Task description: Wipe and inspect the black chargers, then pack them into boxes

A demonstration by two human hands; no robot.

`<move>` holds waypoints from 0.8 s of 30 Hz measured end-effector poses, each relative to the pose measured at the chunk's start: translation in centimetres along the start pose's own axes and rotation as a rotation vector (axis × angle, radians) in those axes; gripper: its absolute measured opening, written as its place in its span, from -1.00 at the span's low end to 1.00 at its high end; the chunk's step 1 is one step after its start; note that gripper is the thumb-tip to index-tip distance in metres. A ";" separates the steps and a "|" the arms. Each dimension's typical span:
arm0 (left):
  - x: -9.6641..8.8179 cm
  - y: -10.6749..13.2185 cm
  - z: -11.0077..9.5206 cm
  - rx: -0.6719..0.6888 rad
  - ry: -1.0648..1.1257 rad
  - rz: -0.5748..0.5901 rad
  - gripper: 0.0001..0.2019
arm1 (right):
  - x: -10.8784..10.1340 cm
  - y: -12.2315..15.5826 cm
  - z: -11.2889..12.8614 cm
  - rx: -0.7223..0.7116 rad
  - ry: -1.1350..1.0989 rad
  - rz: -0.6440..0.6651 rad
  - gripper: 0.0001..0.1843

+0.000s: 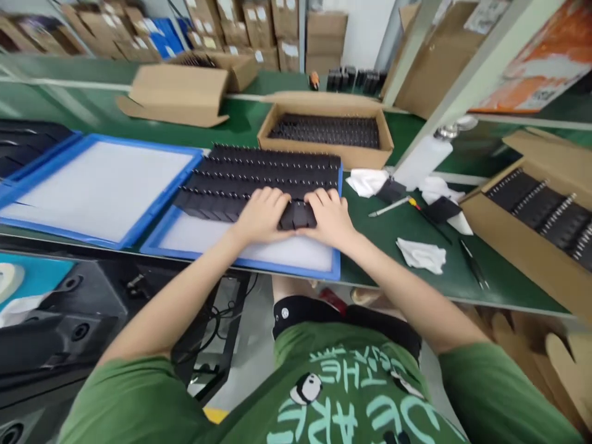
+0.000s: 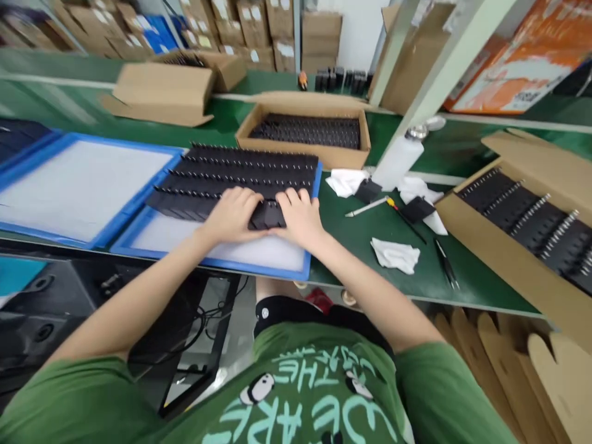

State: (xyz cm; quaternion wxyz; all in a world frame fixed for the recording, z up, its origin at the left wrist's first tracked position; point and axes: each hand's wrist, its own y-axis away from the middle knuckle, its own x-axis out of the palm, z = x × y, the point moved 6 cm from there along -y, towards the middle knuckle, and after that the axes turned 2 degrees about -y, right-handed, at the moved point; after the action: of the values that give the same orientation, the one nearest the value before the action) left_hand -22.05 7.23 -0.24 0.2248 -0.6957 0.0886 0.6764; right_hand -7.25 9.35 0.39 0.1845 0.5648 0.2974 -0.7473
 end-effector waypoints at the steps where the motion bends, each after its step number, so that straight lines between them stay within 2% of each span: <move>1: 0.1 0.0 0.1 -0.009 0.010 0.000 -0.18 | 0.1 -0.1 -0.1 -0.009 0.003 0.019 -0.25; 5: 0.8 0.2 0.1 -0.067 -0.062 -0.030 -0.08 | 0.7 0.0 -0.5 -0.046 0.017 0.055 -0.21; 8: 0.6 0.3 -0.4 -0.047 -0.136 -0.050 0.00 | 0.8 0.2 -0.5 -0.070 0.006 0.027 -0.19; 14: -0.6 0.4 -0.8 0.057 -0.133 -0.064 -0.06 | 0.6 0.4 -0.3 -0.065 -0.016 -0.058 -0.14; 20: 0.1 -0.1 0.3 -0.061 -0.108 -0.038 -0.17 | 0.5 0.8 0.2 -0.094 0.016 -0.095 -0.21; 24: -0.3 0.0 -0.1 -0.045 -0.165 -0.079 -0.29 | 0.3 1.0 0.6 -0.099 0.049 -0.142 -0.27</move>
State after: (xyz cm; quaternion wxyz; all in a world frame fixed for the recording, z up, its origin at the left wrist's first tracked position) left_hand -21.99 7.17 0.11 0.2423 -0.6455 0.0273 0.7238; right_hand -7.14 8.21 0.00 0.1517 0.5505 0.3777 -0.7289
